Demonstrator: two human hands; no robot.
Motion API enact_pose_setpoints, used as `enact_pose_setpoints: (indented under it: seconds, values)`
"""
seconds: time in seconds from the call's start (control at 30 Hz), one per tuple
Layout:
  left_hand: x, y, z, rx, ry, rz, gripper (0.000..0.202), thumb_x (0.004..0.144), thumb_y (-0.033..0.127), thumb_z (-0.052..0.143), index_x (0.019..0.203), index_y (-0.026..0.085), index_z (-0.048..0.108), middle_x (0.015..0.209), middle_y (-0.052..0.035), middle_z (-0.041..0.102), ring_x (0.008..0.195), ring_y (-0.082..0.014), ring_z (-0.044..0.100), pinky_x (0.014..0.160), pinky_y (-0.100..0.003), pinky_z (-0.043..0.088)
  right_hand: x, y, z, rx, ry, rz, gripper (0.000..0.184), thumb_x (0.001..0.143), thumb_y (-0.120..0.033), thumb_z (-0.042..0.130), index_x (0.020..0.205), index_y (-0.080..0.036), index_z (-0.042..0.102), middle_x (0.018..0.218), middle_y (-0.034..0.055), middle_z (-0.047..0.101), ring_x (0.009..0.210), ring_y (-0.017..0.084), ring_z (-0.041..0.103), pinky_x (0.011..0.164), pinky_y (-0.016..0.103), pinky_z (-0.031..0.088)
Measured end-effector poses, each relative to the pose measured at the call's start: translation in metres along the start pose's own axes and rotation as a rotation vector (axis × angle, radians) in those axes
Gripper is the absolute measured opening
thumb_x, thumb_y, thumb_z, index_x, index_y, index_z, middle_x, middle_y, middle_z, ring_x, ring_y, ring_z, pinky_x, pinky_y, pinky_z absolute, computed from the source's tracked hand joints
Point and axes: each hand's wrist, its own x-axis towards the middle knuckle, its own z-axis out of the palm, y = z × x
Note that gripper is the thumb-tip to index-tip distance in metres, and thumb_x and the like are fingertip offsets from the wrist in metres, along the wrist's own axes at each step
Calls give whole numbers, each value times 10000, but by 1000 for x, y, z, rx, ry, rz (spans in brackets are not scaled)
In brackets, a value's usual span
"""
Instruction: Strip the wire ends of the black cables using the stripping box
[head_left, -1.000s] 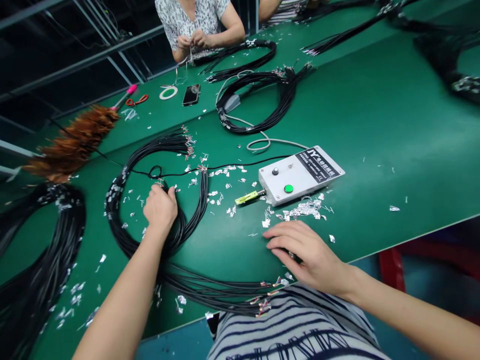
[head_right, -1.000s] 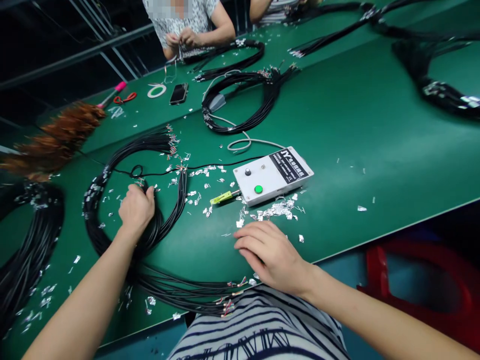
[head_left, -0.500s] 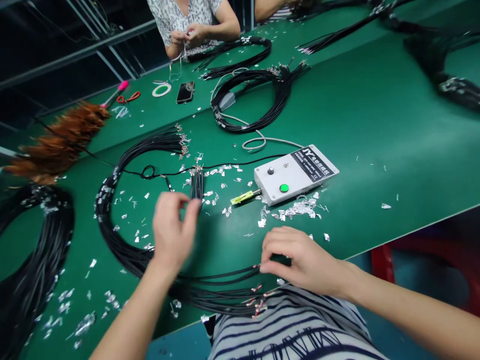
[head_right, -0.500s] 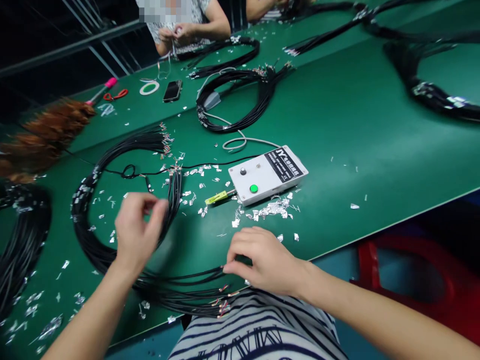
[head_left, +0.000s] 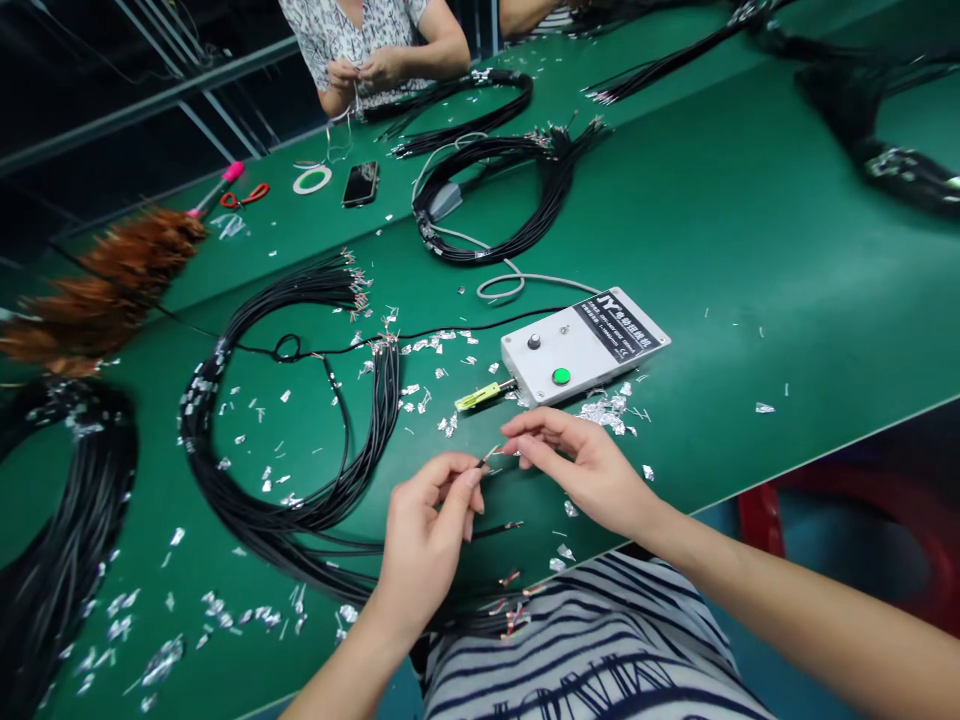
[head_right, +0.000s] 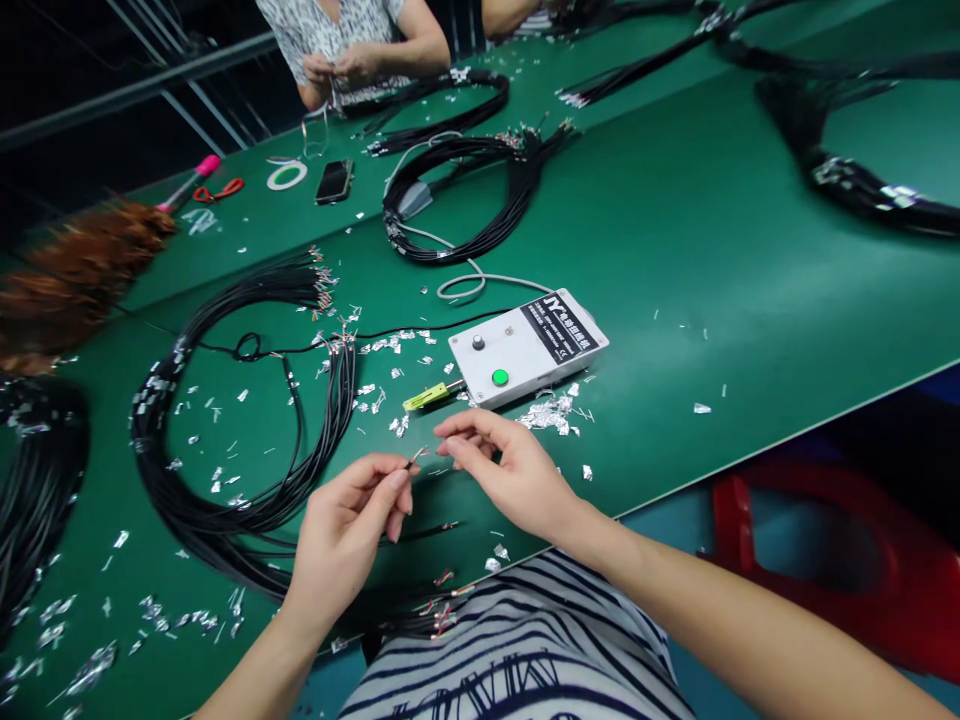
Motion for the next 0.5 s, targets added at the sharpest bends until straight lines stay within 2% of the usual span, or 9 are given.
enact_pose_setpoints:
  seconds: [0.1,0.27,0.5]
  values:
    - [-1,1,2,-50,-4,-21,242,890,368,557,782,161,622,581,10,568,427,-86,454,427,-206,375,0,-2,4,-24,6,-17,194,897,-343,583,981,-197,681,906,54,746,820,177,689,671,299,523]
    - [-3,-1,3,-29,12,0,226,899,353,549,794,167,622,586,18,563,437,-86,458,433,-204,374,2,-6,11,-40,30,11,176,810,-347,686,881,-188,711,785,29,729,680,147,633,586,274,468]
    - [-4,0,5,-9,36,27,249,903,365,551,761,171,615,586,16,559,448,-88,448,445,-213,365,6,-4,20,231,42,156,205,715,-382,777,765,-192,716,727,12,709,574,111,566,549,261,475]
